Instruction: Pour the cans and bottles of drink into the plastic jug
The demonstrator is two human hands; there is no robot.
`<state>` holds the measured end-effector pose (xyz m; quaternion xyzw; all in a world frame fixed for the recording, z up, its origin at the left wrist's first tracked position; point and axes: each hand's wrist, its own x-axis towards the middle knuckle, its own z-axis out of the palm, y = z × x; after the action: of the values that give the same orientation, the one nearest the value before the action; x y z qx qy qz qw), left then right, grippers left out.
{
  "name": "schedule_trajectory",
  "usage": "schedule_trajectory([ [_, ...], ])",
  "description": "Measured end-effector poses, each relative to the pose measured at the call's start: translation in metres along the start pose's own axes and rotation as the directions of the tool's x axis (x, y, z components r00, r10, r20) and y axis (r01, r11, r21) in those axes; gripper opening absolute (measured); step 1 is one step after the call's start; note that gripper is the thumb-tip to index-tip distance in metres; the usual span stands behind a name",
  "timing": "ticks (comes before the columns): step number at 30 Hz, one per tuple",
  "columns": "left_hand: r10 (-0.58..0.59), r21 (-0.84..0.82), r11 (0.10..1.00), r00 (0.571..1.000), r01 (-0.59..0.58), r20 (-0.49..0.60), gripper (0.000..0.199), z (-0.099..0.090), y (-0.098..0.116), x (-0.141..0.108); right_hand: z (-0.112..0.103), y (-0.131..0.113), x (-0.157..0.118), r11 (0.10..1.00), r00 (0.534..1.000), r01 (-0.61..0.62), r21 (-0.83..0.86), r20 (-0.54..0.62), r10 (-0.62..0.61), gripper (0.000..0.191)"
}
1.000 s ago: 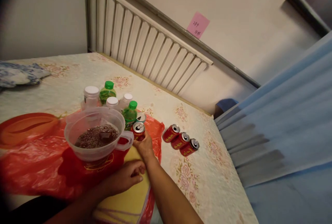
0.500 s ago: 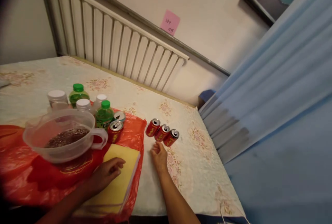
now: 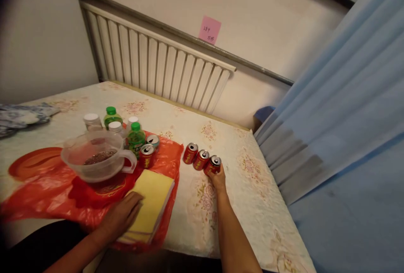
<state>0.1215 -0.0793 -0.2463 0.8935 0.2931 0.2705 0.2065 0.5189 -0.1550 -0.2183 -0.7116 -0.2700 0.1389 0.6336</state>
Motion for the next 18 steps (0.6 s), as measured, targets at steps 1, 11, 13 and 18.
schedule_trajectory([
  [1, 0.006, 0.036, 0.999, 1.000, -0.006, -0.005, 0.023, 0.002, 0.001, -0.002, 0.000, 0.000, 0.001, 1.000, 1.000, -0.003, 0.002, 0.017, 0.003, 0.074],
  [11, 0.025, 0.243, 0.970, 0.999, -0.017, -0.029, 0.023, 0.015, 0.001, -0.008, 0.002, 0.000, -0.015, 0.998, 1.000, -0.022, -0.058, -0.018, 0.021, 0.060],
  [13, 0.015, 0.273, 0.962, 1.000, -0.012, -0.008, 0.023, 0.015, 0.002, -0.007, 0.008, -0.001, -0.025, 0.998, 1.000, -0.014, -0.067, -0.025, 0.012, 0.056],
  [18, -0.004, 0.298, 0.955, 1.000, -0.002, 0.020, 0.024, 0.012, 0.007, -0.006, 0.026, -0.022, -0.064, 0.995, 0.999, 0.040, -0.094, 0.026, -0.037, 0.055],
])
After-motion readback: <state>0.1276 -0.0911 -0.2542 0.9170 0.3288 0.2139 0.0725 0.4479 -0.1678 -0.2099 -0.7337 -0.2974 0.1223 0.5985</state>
